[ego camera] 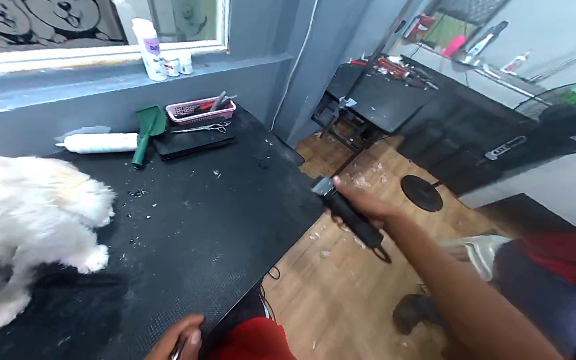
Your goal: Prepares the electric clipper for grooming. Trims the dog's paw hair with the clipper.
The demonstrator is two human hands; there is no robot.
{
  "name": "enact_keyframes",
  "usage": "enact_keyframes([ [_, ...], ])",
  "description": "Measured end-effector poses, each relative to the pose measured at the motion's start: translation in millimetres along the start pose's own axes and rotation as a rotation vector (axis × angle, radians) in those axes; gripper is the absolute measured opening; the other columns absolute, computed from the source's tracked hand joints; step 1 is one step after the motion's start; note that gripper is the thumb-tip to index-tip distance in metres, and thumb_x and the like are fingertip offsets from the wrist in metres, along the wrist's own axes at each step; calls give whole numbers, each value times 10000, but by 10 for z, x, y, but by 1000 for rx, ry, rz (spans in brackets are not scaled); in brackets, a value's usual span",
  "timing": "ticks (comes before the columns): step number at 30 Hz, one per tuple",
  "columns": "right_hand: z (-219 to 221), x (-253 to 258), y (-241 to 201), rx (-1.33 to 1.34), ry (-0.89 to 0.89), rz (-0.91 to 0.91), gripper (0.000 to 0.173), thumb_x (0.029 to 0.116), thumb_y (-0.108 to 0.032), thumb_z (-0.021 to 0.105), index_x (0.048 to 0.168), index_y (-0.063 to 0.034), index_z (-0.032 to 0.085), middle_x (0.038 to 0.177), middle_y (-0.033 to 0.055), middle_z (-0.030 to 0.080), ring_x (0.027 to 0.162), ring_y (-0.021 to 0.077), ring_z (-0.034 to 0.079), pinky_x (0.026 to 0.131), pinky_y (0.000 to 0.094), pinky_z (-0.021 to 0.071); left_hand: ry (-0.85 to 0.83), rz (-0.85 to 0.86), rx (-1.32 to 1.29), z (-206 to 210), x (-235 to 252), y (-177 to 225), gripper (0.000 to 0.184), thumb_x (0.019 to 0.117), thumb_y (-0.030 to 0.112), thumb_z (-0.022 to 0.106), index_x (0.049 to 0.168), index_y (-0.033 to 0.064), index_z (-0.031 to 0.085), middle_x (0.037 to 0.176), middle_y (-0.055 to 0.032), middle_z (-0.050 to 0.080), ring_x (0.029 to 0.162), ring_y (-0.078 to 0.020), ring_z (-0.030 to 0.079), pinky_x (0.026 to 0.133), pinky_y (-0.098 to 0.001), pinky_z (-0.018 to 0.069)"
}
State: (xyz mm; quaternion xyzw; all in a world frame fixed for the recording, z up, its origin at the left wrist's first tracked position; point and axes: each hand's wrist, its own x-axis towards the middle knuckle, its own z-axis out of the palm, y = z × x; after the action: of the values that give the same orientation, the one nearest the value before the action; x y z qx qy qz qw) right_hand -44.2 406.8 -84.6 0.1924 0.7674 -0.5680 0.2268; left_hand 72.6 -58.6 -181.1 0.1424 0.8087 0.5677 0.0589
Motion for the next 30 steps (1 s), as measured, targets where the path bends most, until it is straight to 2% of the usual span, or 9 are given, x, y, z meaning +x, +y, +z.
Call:
enact_keyframes([
  [4, 603, -167, 321, 41, -264, -7, 678, 1051, -635, 200, 1135, -96, 603, 870, 79, 650, 647, 157, 633, 593, 304, 568, -35, 77, -20, 294, 661, 342, 312, 1045, 238, 526, 1234, 40, 676, 947, -30, 697, 804, -96, 653, 716, -292, 579],
  [7, 615, -8, 392, -226, -163, -63, 530, 1095, -514, 309, 1213, -97, 614, 819, 88, 644, 610, 169, 616, 572, 325, 554, -55, 180, 1, 574, 983, 470, 304, 1041, 269, 519, 1216, 94, 696, 936, 40, 681, 732, -28, 600, 617, -204, 529],
  [12, -339, 623, 298, -929, 179, -151, 561, 1072, -521, 415, 1267, -39, 626, 975, 212, 695, 907, 382, 698, 841, 625, 547, -204, 100, -40, 803, 978, 518, 248, 1019, 199, 563, 1187, 87, 706, 956, 9, 694, 760, -38, 624, 631, -212, 539],
  [15, -1043, 936, 242, -1012, 399, -134, 616, 1062, -579, 375, 1308, -64, 608, 994, 255, 696, 945, 458, 693, 826, 698, 522, -236, 48, -14, 861, 882, 404, 205, 1003, 144, 581, 1135, 78, 724, 958, -12, 702, 793, -50, 643, 690, -225, 560],
  [17, -1340, 1031, 203, -951, 486, -59, 682, 1053, -621, 334, 1326, -49, 586, 981, 280, 686, 893, 474, 695, 792, 700, 528, -226, 19, -1, 865, 839, 363, 196, 998, 139, 590, 1115, 73, 732, 953, -23, 699, 780, -52, 635, 679, -222, 551],
  [20, -1431, 1037, 323, -789, 446, 22, 681, 1057, -612, 313, 1264, -23, 585, 883, 248, 666, 722, 399, 686, 696, 615, 565, -184, -13, -24, 832, 848, 346, 183, 991, 108, 597, 1108, 60, 729, 948, -26, 693, 766, -52, 627, 653, -213, 540],
  [24, -1000, 868, 791, -330, 395, 96, 618, 1062, -592, 357, 1255, -55, 594, 839, 174, 646, 618, 280, 635, 588, 468, 569, -113, -29, -71, 861, 963, 304, 177, 985, 90, 597, 1100, 64, 729, 945, -15, 690, 733, -50, 615, 600, -206, 521],
  [28, -512, 415, 1184, 227, 375, 60, 613, 1037, -655, 330, 1178, -129, 614, 805, 67, 647, 553, 170, 599, 482, 341, 549, -140, -61, -124, 1008, 1072, 318, 217, 1009, 147, 588, 1168, 74, 716, 1022, -17, 712, 836, -78, 668, 710, -263, 591],
  [30, -284, 185, 1403, 475, 199, 14, 639, 971, -729, 398, 1206, -177, 616, 854, 33, 663, 587, 142, 618, 505, 324, 561, -156, -65, -147, 1130, 1171, 330, 259, 1020, 166, 577, 1233, 84, 699, 1034, -23, 707, 833, -85, 663, 719, -276, 591],
])
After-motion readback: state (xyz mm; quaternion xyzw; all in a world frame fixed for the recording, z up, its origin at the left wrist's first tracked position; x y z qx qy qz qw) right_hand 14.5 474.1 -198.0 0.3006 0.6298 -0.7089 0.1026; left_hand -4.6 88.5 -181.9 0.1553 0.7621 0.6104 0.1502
